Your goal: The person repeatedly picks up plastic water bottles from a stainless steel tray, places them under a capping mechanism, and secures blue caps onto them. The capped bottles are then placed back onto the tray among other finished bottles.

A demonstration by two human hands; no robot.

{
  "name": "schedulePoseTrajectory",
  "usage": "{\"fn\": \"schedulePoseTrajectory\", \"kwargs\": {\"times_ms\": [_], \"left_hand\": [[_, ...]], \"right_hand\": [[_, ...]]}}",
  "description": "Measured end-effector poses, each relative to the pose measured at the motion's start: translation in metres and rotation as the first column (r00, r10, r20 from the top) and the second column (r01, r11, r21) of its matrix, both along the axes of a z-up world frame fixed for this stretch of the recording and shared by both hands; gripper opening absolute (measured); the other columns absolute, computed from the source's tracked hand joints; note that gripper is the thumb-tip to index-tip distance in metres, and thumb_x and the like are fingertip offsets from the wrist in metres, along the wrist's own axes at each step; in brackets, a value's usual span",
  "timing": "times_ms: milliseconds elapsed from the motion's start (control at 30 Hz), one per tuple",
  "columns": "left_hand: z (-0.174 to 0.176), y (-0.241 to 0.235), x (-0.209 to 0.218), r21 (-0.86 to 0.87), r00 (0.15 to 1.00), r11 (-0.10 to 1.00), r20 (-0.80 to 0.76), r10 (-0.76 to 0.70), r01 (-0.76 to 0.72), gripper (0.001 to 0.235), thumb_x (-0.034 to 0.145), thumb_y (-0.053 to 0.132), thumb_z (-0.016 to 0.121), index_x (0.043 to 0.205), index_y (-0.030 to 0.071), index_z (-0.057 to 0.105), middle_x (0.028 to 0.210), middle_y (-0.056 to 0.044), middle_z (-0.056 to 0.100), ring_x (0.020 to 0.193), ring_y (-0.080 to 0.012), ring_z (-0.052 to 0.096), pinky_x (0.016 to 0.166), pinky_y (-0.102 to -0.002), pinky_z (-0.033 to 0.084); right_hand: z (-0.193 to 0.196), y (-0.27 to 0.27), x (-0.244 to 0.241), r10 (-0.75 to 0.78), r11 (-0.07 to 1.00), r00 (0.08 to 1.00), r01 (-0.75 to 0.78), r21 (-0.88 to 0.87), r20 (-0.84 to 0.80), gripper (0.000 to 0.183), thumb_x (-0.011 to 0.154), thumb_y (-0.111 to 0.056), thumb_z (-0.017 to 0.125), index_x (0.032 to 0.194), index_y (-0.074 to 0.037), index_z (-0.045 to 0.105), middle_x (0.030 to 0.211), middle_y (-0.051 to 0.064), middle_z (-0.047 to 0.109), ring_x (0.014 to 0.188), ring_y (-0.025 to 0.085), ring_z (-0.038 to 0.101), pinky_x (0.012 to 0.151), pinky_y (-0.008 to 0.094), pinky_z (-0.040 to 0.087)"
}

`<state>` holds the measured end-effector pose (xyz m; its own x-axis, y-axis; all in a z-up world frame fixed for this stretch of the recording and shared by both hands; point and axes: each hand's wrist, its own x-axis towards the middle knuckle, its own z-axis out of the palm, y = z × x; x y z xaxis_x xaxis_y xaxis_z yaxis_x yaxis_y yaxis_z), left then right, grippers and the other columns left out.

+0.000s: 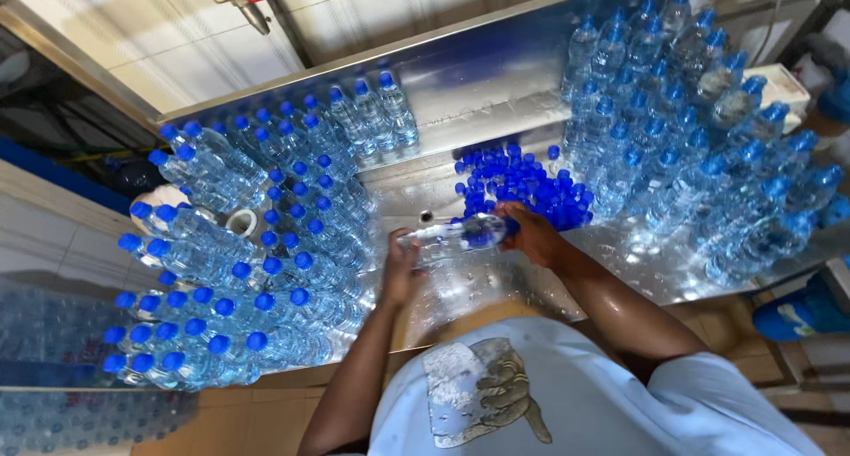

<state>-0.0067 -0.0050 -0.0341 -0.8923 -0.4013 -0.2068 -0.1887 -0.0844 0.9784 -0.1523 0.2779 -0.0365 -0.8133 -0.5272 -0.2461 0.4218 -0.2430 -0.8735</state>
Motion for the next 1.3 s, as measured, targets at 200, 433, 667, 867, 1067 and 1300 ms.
{"fn": "schedulePoseTrajectory", "kwargs": {"times_ms": [200, 433, 667, 867, 1067, 1300], "left_hand": [[0.029, 0.0, 0.019, 0.359, 0.931, 0.865, 0.237, 0.278, -0.35, 0.048, 0.105, 0.066, 0.066, 0.113, 0.019, 0.061, 0.095, -0.003, 0.066, 0.087, -0.0224, 0.068, 0.075, -0.049, 0.069], [-0.009, -0.005, 0.004, -0.046, 0.915, 0.92, 0.092, 0.392, -0.39, 0.034, 0.111, 0.044, 0.063, 0.092, 0.016, 0.069, 0.063, -0.01, 0.065, 0.04, -0.0249, 0.066, 0.039, -0.033, 0.054], [0.012, -0.009, 0.012, 0.46, 0.913, 0.803, 0.325, 0.246, -0.38, 0.035, 0.097, 0.042, 0.076, 0.102, 0.008, 0.071, 0.082, -0.014, 0.075, 0.06, -0.0292, 0.073, 0.051, -0.045, 0.066], [0.004, -0.017, -0.027, -0.454, 0.881, 0.768, -0.363, 0.304, -0.452, 0.023, 0.108, 0.037, 0.069, 0.098, 0.017, 0.074, 0.086, -0.004, 0.068, 0.071, -0.0217, 0.066, 0.064, -0.032, 0.054], [0.068, -0.01, -0.018, -0.707, 0.966, 0.674, -0.258, 0.031, -0.211, 0.087, 0.097, 0.03, 0.084, 0.162, -0.001, 0.036, 0.163, -0.036, 0.034, 0.153, -0.0609, 0.034, 0.126, -0.07, 0.035], [-0.108, -0.049, -0.011, -0.374, 0.363, 0.674, 0.917, 0.165, 0.637, 0.161, 0.077, 0.047, 0.107, 0.178, 0.006, -0.012, 0.186, -0.022, -0.023, 0.172, -0.048, -0.008, 0.13, -0.071, 0.03]], "right_hand": [[0.016, -0.015, -0.015, 0.465, 0.708, 0.299, 0.441, 0.552, -0.834, 0.055, 0.117, -0.061, 0.049, 0.096, -0.012, 0.062, 0.07, 0.015, 0.06, 0.066, 0.04, 0.07, 0.064, 0.054, 0.054], [-0.021, -0.049, -0.052, 0.35, 0.714, 0.553, 0.365, 0.597, -0.756, 0.041, 0.121, -0.058, 0.033, 0.114, -0.034, 0.065, 0.087, 0.001, 0.079, 0.094, 0.033, 0.08, 0.091, 0.05, 0.06], [-0.014, -0.04, -0.091, 0.565, 0.789, -0.152, 0.389, 0.476, -0.811, 0.045, 0.099, -0.061, 0.051, 0.093, -0.019, 0.067, 0.083, 0.006, 0.065, 0.085, 0.032, 0.07, 0.073, 0.049, 0.056], [-0.105, -0.061, -0.116, 0.613, 0.661, 0.65, -0.112, 0.742, -0.448, 0.03, 0.109, -0.046, 0.052, 0.123, -0.021, 0.041, 0.076, 0.004, 0.045, 0.056, 0.022, 0.043, 0.055, 0.046, 0.034], [0.052, -0.09, -0.15, 0.373, 0.882, 0.926, -0.334, 0.333, -0.059, 0.063, 0.102, -0.072, 0.059, 0.091, -0.011, 0.07, 0.07, 0.018, 0.073, 0.054, 0.031, 0.074, 0.052, 0.043, 0.059], [0.041, -0.211, -0.285, 0.557, 0.617, 0.217, 0.538, 0.574, -0.802, 0.064, 0.111, -0.043, 0.072, 0.152, 0.002, 0.054, 0.136, 0.036, 0.064, 0.119, 0.054, 0.062, 0.097, 0.061, 0.052]]}}
